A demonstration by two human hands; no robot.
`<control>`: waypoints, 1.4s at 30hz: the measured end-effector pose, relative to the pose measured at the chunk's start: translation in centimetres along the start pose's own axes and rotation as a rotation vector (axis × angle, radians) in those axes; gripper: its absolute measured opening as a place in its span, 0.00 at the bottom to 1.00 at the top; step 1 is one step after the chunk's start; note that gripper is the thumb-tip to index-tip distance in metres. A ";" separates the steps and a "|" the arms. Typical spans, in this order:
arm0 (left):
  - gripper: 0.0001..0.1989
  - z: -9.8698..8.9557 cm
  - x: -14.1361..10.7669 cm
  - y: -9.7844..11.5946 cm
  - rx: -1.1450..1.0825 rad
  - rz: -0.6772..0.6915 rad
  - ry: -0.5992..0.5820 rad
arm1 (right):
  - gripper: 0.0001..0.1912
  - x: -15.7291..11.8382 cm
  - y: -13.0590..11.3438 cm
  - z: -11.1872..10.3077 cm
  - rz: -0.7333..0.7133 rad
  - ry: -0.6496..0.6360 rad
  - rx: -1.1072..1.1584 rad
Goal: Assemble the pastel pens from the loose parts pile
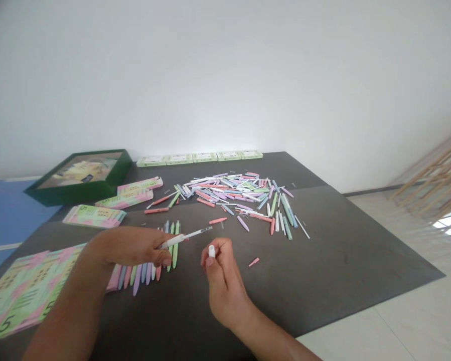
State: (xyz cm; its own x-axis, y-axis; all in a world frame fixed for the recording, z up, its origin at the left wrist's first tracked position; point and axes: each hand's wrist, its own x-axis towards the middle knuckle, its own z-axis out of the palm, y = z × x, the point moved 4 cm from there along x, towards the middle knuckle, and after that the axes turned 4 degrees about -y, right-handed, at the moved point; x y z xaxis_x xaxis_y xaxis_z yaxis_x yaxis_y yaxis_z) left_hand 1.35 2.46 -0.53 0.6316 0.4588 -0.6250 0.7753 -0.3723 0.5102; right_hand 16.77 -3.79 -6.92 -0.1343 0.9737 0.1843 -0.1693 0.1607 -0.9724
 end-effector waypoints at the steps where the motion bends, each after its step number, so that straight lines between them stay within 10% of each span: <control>1: 0.09 -0.1 0.0 0.0 0.022 -0.010 0.009 | 0.08 0.4 -0.2 -0.6 0.035 -0.029 0.049; 5: 0.10 -0.3 0.0 -0.1 0.077 -0.050 0.025 | 0.09 2.4 -1.6 -3.6 0.094 -0.084 0.196; 12: 0.10 -0.2 -0.1 -0.2 0.036 -0.050 -0.008 | 0.11 3.6 -7.1 -6.7 -0.297 -0.104 -0.586; 42: 0.08 -0.2 0.3 -0.2 0.026 -0.076 -0.008 | 0.14 4.5 -8.9 -5.1 -0.385 -0.300 -0.851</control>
State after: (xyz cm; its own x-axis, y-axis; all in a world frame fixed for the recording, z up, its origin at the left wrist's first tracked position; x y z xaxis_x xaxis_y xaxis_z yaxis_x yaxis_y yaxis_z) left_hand 1.41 2.77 -0.68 0.5709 0.4801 -0.6660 0.8207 -0.3574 0.4459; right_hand 22.68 -0.03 1.86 -0.4795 0.7679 0.4248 0.4911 0.6360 -0.5953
